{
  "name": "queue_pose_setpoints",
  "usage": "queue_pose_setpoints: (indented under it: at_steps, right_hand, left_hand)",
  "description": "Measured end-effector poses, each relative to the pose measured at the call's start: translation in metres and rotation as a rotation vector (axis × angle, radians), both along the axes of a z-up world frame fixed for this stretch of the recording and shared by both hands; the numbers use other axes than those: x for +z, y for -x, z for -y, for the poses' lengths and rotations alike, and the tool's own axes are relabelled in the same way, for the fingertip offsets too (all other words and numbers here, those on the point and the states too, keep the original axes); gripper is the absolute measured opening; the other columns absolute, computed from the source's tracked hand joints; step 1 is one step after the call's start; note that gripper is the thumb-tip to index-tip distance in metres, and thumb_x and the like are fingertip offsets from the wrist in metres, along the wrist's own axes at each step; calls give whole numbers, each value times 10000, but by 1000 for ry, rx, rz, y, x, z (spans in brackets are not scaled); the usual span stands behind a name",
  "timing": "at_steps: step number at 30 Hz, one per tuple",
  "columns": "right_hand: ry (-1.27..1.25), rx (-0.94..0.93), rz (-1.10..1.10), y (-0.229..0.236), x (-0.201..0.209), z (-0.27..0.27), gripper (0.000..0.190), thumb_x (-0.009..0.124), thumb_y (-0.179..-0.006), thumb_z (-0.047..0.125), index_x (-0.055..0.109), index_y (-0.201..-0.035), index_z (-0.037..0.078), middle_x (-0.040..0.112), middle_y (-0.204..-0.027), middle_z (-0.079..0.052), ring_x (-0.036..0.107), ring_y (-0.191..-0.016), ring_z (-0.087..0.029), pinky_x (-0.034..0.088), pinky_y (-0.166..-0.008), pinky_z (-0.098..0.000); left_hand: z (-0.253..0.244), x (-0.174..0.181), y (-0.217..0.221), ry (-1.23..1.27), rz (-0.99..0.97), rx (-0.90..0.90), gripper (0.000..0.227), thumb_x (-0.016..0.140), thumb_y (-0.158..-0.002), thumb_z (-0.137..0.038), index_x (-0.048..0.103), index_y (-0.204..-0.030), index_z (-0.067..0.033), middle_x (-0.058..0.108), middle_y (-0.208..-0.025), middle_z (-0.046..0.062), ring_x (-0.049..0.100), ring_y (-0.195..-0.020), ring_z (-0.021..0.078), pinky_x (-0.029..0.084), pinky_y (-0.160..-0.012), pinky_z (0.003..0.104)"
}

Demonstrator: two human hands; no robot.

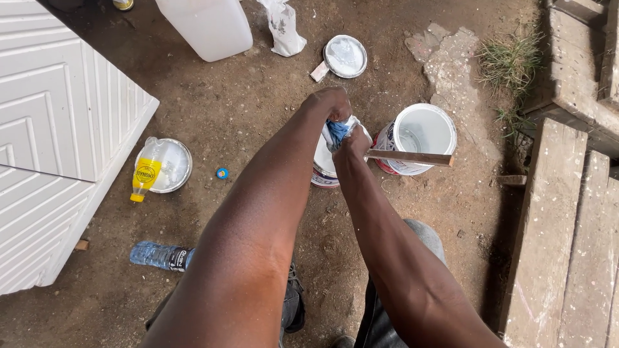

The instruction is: Stirring white paint in a bucket with a wooden stick and adding water from a plastic bottle to thin it.

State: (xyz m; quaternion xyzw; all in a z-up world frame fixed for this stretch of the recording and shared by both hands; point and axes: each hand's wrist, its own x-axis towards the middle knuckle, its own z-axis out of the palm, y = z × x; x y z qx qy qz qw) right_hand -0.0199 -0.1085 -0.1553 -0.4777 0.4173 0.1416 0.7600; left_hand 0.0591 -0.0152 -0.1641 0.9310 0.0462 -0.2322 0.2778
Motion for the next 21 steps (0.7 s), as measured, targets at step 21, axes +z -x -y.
queue_pose_setpoints:
  at_steps: [21]
  right_hand:
    - [-676, 292, 298, 12, 36, 46, 560, 731, -938, 301, 558, -1320, -71, 614, -1325, -306, 668, -1165, -458, 604, -961, -576]
  left_hand:
    - [-37, 40, 9, 50, -21, 142, 535, 488, -788, -255, 736, -1172, 22, 718, -1269, 181, 647, -1257, 338, 522, -1042, 469]
